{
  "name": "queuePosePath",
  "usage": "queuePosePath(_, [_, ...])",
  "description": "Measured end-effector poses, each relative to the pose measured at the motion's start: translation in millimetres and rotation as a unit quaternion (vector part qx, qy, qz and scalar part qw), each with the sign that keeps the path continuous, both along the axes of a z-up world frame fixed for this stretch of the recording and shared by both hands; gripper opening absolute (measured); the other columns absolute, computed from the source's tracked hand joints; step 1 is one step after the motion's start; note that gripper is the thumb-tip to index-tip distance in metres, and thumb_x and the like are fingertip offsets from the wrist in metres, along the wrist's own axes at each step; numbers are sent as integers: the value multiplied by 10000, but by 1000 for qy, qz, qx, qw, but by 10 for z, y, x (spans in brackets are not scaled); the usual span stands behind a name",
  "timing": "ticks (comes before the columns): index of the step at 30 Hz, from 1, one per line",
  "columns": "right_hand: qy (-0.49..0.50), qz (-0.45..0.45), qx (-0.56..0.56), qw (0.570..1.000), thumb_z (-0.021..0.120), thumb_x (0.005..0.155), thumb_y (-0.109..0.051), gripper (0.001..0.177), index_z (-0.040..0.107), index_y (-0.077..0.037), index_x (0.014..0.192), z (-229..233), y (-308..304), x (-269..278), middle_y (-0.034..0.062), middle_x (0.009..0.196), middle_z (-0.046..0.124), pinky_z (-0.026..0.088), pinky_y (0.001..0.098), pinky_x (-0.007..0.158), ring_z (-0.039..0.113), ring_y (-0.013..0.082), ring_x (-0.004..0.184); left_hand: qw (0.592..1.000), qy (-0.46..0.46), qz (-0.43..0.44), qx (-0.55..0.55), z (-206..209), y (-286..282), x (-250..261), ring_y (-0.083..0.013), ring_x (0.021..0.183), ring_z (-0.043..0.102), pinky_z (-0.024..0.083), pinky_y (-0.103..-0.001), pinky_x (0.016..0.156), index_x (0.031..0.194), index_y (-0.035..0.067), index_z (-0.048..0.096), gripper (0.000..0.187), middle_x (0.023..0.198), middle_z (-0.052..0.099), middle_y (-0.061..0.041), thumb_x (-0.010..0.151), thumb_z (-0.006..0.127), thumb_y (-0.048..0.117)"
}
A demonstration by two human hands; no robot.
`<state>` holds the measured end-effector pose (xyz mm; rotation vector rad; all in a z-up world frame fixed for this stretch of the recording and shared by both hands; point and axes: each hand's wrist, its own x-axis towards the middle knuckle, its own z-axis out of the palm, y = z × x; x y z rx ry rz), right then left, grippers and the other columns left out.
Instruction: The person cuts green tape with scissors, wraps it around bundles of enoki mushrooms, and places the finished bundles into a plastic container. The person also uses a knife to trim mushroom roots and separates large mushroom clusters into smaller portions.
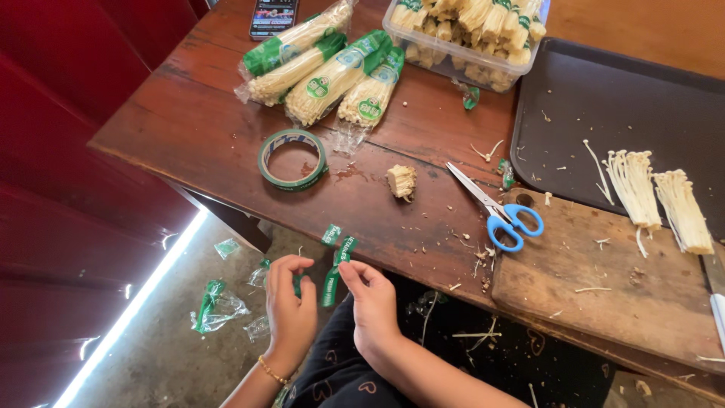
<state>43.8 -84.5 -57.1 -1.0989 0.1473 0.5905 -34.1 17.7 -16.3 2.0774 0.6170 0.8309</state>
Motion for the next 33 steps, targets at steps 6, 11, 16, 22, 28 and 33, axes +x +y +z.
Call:
queuePosePath(6, [-41, 75, 18, 996, 721, 890, -92, 152, 699, 54, 926, 549, -403, -294, 45, 1193, 676, 445, 300, 995, 640, 128, 1067, 995, -55, 0, -84, 247, 17, -88, -206, 1027, 583, 463, -319, 951, 1098, 40, 615, 184, 1139, 593, -89, 923, 585, -7])
queuePosePath(11, [-126, 100, 241, 957, 683, 898, -115, 269, 714, 47, 1111, 930, -942, -291, 149, 998, 660, 512, 425, 881, 677, 247, 902, 989, -135, -20, -54, 785, -165, 7, -212, 1126, 561, 427, -326, 1005, 1145, 35, 563, 197, 1222, 600, -104, 952, 576, -3])
queuePosePath(16, [-284, -27, 217, 933, 727, 971, -86, 191, 703, 99, 1011, 1006, -2045, 71, 193, 961, 565, 475, 351, 641, 625, 281, 763, 970, -150, -170, 82, 1280, -603, 679, -297, 1168, 572, 431, -402, 1050, 1112, 53, 587, 230, 1194, 603, -137, 885, 617, 21])
queuePosePath(22, [-377, -227, 108, 891, 662, 1040, 0, 109, 624, 67, 962, 809, -3485, 134, 216, 944, 551, 414, 323, 609, 518, 176, 690, 913, -53, -310, 260, 1280, -1804, 2316, -337, 948, 609, 462, -486, 822, 949, 72, 672, 271, 947, 644, -116, 905, 683, 339])
queuePosePath(28, [-312, -287, -23, 905, 532, 1040, -24, 124, 602, 79, 1033, 332, -4548, -218, 253, 939, 586, 415, 333, 470, 556, 232, 678, 793, 326, -339, 388, 1133, -2883, 3818, -251, 872, 748, 511, -467, 645, 1010, 144, 776, 391, 1043, 782, -46, 1051, 431, 323])
queuePosePath(33, [-382, -187, 10, 905, 542, 1030, -16, 145, 618, 105, 1058, -249, -5171, -239, 280, 949, 634, 505, 375, 517, 628, 266, 663, 816, 331, -303, 363, 900, -3004, 4235, -278, 1069, 737, 584, -456, 743, 1178, 158, 774, 332, 1211, 757, -93, 1012, 497, 236])
